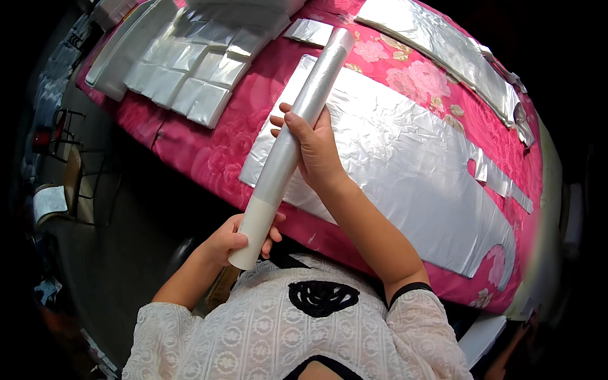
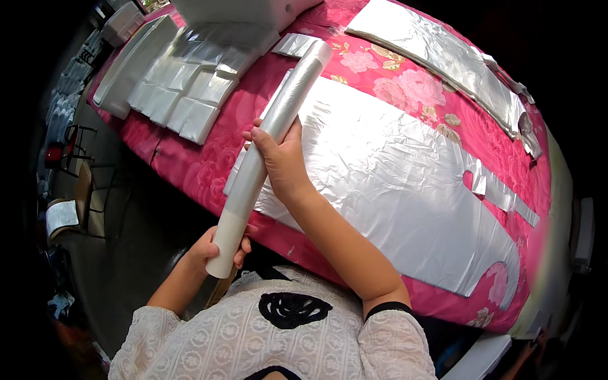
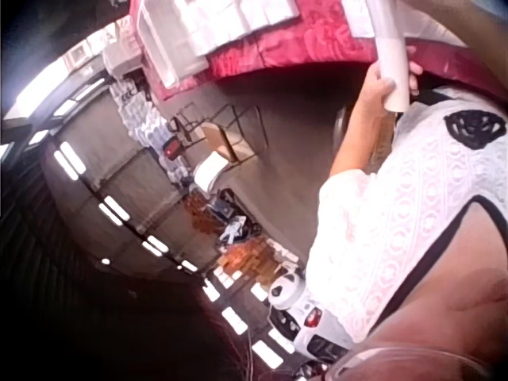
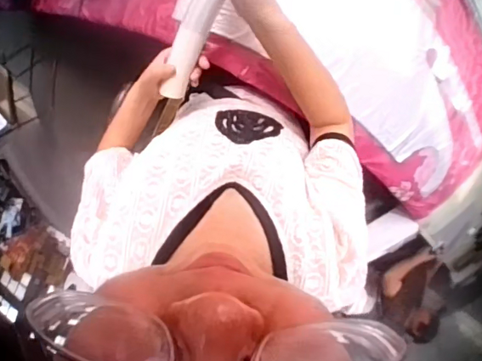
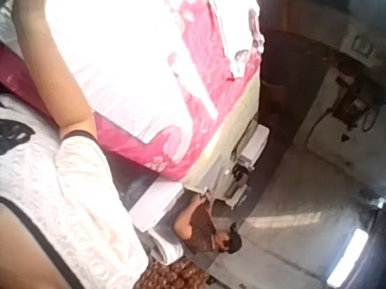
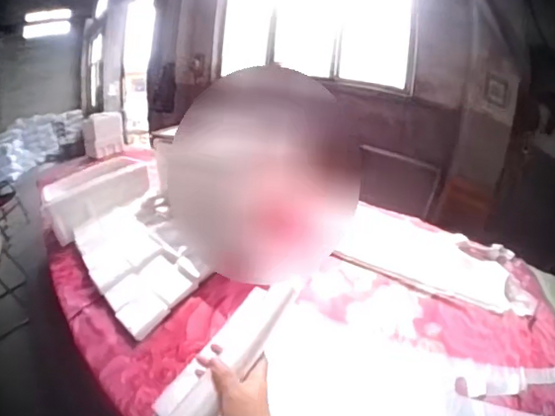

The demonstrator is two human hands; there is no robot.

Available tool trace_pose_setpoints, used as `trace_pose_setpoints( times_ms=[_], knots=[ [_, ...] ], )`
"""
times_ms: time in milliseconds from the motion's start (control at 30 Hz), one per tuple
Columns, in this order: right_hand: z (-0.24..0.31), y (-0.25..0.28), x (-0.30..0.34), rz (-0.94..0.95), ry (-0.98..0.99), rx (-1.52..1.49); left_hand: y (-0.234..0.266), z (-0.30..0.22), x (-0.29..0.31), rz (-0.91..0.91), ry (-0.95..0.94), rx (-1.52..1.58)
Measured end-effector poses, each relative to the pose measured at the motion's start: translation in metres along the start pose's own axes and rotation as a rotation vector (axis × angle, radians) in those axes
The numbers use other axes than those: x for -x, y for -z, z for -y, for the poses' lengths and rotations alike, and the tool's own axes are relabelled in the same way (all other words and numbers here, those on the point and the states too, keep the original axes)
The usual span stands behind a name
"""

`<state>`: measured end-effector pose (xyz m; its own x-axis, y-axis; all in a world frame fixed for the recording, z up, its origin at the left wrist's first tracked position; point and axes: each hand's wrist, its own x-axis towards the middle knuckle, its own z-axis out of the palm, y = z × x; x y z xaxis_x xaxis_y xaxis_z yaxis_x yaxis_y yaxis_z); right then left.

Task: The person wraps small rectangular items in clear plastic film on a pink floral bedspread. They unroll the film, place an item on it, fold the film over, and smooth it down. The wrapped items are placed in a stack to the left.

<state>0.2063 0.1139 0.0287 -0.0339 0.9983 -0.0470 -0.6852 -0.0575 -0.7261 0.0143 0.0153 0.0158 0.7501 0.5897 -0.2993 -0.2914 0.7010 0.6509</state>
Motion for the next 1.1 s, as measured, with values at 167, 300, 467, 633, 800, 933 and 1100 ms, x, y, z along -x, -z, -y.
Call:
trace_pose_setpoints(
  times_ms=[167,300,467,633,800,933,1100],
  knots=[
    [0.029,0.017,0.019,-0.128,-0.093,0.095,-0.044,-0.014,-0.032,-0.129,0.164,-0.191],
    [0.039,0.026,0.038,-0.165,-0.040,-0.043,-0.046,-0.005,-0.045,0.040,0.206,-0.183],
    [0.036,0.031,0.060,-0.216,-0.011,0.008,-0.047,0.005,-0.055,0.026,0.191,-0.176],
    [-0.004,0.050,0.070,-0.198,-0.024,0.285,-0.038,0.021,-0.064,-0.259,0.043,-0.662],
    [0.055,0.090,0.035,-0.380,-0.043,-0.021,-0.024,0.021,-0.034,-0.216,0.329,-0.492],
    [0.099,0.166,0.012,-0.587,0.140,0.255,-0.014,0.031,-0.016,-0.182,0.438,-0.499],
    [0.124,0.170,0.032,-0.356,-0.262,0.814,-0.010,0.037,-0.009,-0.187,0.452,-0.454]
  ],
)
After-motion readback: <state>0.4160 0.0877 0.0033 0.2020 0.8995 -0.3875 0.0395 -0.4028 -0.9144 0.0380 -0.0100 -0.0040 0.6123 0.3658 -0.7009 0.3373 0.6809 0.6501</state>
